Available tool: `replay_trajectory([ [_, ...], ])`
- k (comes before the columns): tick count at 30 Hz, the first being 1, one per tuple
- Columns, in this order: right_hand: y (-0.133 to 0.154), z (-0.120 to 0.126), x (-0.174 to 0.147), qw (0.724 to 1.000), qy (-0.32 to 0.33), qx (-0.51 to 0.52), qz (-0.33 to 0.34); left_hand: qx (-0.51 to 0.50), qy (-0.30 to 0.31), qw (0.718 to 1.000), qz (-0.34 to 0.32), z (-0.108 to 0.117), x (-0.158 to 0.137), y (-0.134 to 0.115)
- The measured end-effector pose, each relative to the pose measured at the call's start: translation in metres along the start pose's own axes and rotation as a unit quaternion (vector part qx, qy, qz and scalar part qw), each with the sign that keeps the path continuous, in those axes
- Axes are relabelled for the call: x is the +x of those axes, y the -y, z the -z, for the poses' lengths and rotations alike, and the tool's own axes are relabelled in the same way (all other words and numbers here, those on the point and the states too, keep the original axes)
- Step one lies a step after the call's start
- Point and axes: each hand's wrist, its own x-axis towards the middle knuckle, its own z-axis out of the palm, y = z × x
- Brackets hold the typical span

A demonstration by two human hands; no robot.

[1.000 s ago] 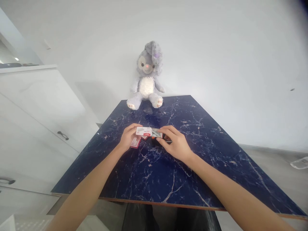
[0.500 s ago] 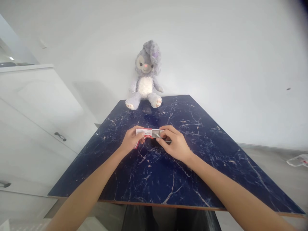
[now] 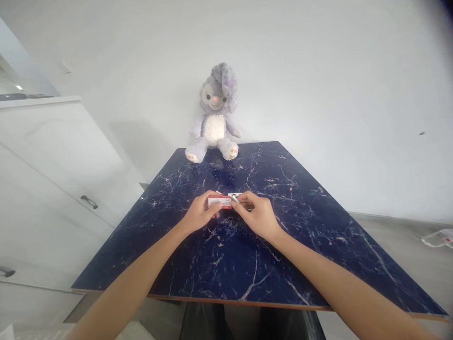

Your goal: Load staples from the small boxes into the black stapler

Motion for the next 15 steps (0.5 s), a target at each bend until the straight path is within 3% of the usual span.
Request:
replay_trajectory([
  [4, 0.001, -0.005, -0.004, 0.999, 0.031, -0.002, 0.005, 0.042, -0.009, 0.999, -0.004, -0.005, -0.004, -0.001],
  [10, 0.004, 0.001, 0.0, 0.999, 0.038, -0.027, 0.013, 0.027, -0.01, 1.0, 0.009, -0.004, -0.004, -0.006],
  [15, -0.002, 0.019, 0.013, 0.997, -0.049, -0.06, -0.005, 0.092, -0.021, 0.995, -0.018, 0.002, -0.003, -0.011],
])
